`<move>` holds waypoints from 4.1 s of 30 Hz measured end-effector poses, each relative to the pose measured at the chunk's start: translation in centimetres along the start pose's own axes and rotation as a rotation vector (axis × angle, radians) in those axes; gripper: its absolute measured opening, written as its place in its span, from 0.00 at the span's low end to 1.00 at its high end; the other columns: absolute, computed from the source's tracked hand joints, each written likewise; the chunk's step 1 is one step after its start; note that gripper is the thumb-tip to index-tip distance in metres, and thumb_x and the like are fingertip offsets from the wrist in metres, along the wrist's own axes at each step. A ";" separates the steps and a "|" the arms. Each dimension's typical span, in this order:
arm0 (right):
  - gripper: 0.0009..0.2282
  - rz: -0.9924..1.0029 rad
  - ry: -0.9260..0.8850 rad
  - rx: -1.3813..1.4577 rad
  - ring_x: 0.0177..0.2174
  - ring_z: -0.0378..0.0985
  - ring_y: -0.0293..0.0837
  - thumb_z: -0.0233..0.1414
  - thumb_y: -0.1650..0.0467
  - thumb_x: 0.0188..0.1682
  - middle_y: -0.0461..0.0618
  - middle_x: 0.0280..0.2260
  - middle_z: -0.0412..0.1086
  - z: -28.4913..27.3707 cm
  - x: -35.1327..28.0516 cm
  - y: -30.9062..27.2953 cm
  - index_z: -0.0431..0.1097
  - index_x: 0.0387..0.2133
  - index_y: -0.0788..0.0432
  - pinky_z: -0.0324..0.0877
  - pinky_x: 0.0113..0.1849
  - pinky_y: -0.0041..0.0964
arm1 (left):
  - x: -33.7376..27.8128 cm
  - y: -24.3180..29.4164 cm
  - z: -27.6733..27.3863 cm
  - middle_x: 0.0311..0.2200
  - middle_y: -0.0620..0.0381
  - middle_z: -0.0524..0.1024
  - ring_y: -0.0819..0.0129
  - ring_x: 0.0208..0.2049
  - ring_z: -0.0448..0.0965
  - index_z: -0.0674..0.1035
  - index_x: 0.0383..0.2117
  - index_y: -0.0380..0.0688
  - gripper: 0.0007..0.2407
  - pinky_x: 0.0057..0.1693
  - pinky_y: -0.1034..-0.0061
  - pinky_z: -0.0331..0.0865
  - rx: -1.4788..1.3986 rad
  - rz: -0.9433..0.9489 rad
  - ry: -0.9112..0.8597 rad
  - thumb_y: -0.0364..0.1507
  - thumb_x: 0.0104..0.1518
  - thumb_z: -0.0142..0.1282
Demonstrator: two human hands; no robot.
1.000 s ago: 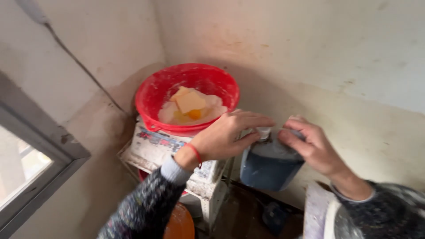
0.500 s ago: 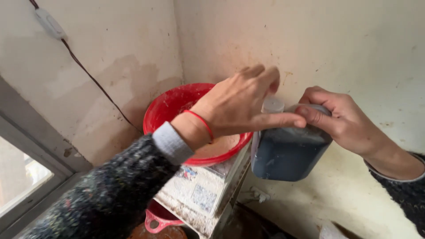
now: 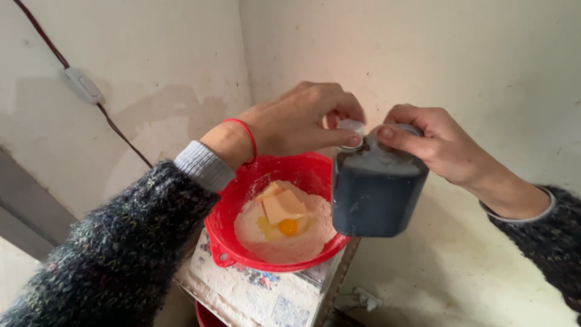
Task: Gathering and adding flour, sugar, butter, and eggs into a bowl to prepare ingredients for baking.
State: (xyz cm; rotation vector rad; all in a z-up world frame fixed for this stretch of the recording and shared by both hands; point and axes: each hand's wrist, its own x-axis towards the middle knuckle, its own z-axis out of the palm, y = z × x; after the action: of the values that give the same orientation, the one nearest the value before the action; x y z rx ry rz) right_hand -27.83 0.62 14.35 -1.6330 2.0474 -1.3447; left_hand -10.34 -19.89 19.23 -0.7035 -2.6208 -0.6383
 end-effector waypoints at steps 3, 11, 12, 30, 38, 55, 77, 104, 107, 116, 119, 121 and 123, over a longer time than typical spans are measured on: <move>0.14 -0.013 -0.004 0.004 0.27 0.65 0.30 0.52 0.61 0.55 0.38 0.24 0.68 1.1 1.2 -0.2 0.73 0.30 0.61 0.61 0.29 0.28 | -0.1 -0.8 0.1 0.36 0.49 0.81 0.59 0.38 0.83 0.81 0.40 0.40 0.18 0.46 0.66 0.76 0.230 -0.205 0.076 0.43 0.56 0.62; 0.14 -0.009 -0.015 -0.030 0.25 0.67 0.31 0.53 0.61 0.54 0.40 0.23 0.69 2.8 4.6 1.3 0.75 0.30 0.61 0.63 0.27 0.29 | -2.4 -5.6 -2.0 0.47 0.50 0.80 0.60 0.50 0.81 0.77 0.51 0.40 0.17 0.51 0.67 0.77 -0.006 0.011 0.047 0.38 0.63 0.53; 0.14 -0.012 -0.015 -0.032 0.25 0.67 0.31 0.53 0.61 0.54 0.40 0.23 0.69 3.0 4.9 1.5 0.75 0.30 0.61 0.63 0.27 0.29 | -2.5 -6.1 -2.0 0.47 0.50 0.80 0.60 0.50 0.81 0.77 0.51 0.40 0.17 0.51 0.67 0.77 -0.005 0.012 0.050 0.38 0.63 0.53; 0.11 -0.146 0.001 -0.208 0.30 0.70 0.35 0.57 0.66 0.52 0.47 0.31 0.70 6.2 7.4 2.4 0.76 0.31 0.64 0.65 0.31 0.31 | -4.0 -9.3 0.5 0.22 0.41 0.77 0.49 0.25 0.78 0.77 0.27 0.35 0.23 0.34 0.59 0.69 0.209 -0.399 0.261 0.49 0.58 0.55; 0.11 -0.097 -0.038 -0.141 0.31 0.72 0.34 0.57 0.65 0.51 0.45 0.30 0.72 5.9 8.0 2.3 0.77 0.32 0.62 0.68 0.32 0.32 | -7.6 -11.9 0.0 0.36 0.56 0.78 0.72 0.37 0.76 0.76 0.45 0.39 0.15 0.44 0.72 0.73 -0.512 -0.430 0.365 0.39 0.63 0.55; 0.09 -0.253 -0.265 -0.559 0.26 0.69 0.39 0.58 0.64 0.47 0.46 0.22 0.69 6.6 11.9 1.4 0.79 0.31 0.57 0.66 0.28 0.37 | -11.6 -13.6 7.9 0.42 0.53 0.83 0.73 0.44 0.84 0.79 0.44 0.34 0.13 0.53 0.76 0.79 -0.697 -0.508 0.656 0.22 0.53 0.63; 0.12 -0.267 -0.659 -0.884 0.36 0.70 0.45 0.52 0.62 0.48 0.49 0.22 0.72 7.8 14.1 -3.0 0.74 0.27 0.59 0.67 0.43 0.43 | -12.1 -13.8 9.8 0.40 0.50 0.84 0.70 0.42 0.85 0.80 0.44 0.31 0.13 0.50 0.76 0.82 -0.897 -0.456 0.691 0.18 0.52 0.63; 0.13 -0.294 -0.764 -0.971 0.38 0.71 0.46 0.52 0.60 0.48 0.50 0.30 0.67 7.7 14.1 -4.3 0.74 0.33 0.57 0.67 0.42 0.42 | -12.1 -13.4 10.8 0.40 0.52 0.84 0.72 0.41 0.85 0.81 0.41 0.32 0.11 0.50 0.75 0.80 -0.960 -0.464 0.678 0.17 0.52 0.64; 0.14 -0.239 -0.743 -0.988 0.38 0.72 0.45 0.54 0.58 0.49 0.50 0.29 0.68 7.7 14.0 -4.3 0.74 0.32 0.57 0.68 0.42 0.42 | -12.1 -12.9 10.4 0.39 0.52 0.85 0.72 0.40 0.85 0.81 0.42 0.33 0.11 0.48 0.75 0.80 -0.933 -0.497 0.682 0.18 0.52 0.64; 0.14 -0.143 -0.436 -0.795 0.26 0.72 0.44 0.59 0.59 0.46 0.49 0.28 0.69 7.1 12.0 -1.5 0.78 0.38 0.55 0.68 0.31 0.42 | -11.8 -14.1 10.4 0.41 0.50 0.84 0.71 0.43 0.83 0.79 0.44 0.33 0.13 0.52 0.76 0.78 -0.996 -0.496 0.835 0.19 0.53 0.64; 0.12 -0.206 -0.316 -0.688 0.25 0.71 0.42 0.57 0.62 0.46 0.49 0.26 0.69 6.7 11.2 1.2 0.77 0.33 0.57 0.67 0.29 0.40 | -12.0 -14.0 10.5 0.43 0.50 0.84 0.71 0.43 0.83 0.78 0.45 0.32 0.14 0.53 0.76 0.77 -1.044 -0.460 0.838 0.19 0.53 0.64; 0.11 -0.235 -0.268 -0.670 0.26 0.71 0.41 0.56 0.62 0.47 0.48 0.27 0.69 6.6 10.7 1.9 0.77 0.34 0.58 0.67 0.29 0.40 | -12.4 -14.4 10.8 0.43 0.50 0.84 0.71 0.44 0.83 0.78 0.45 0.32 0.13 0.53 0.76 0.77 -1.046 -0.464 0.815 0.19 0.53 0.63; 0.11 -0.263 -0.219 -0.652 0.27 0.71 0.41 0.56 0.62 0.48 0.47 0.27 0.70 6.4 10.2 2.5 0.77 0.34 0.58 0.67 0.29 0.39 | -12.9 -15.0 11.4 0.43 0.50 0.84 0.71 0.44 0.83 0.78 0.45 0.31 0.13 0.53 0.76 0.77 -1.050 -0.467 0.792 0.19 0.54 0.63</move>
State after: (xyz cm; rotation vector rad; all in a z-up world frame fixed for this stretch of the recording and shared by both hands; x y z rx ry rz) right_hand -29.15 -11.47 12.60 -2.2478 2.3299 -0.5158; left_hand -10.41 -30.68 -0.92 0.0150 -1.5622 -1.9830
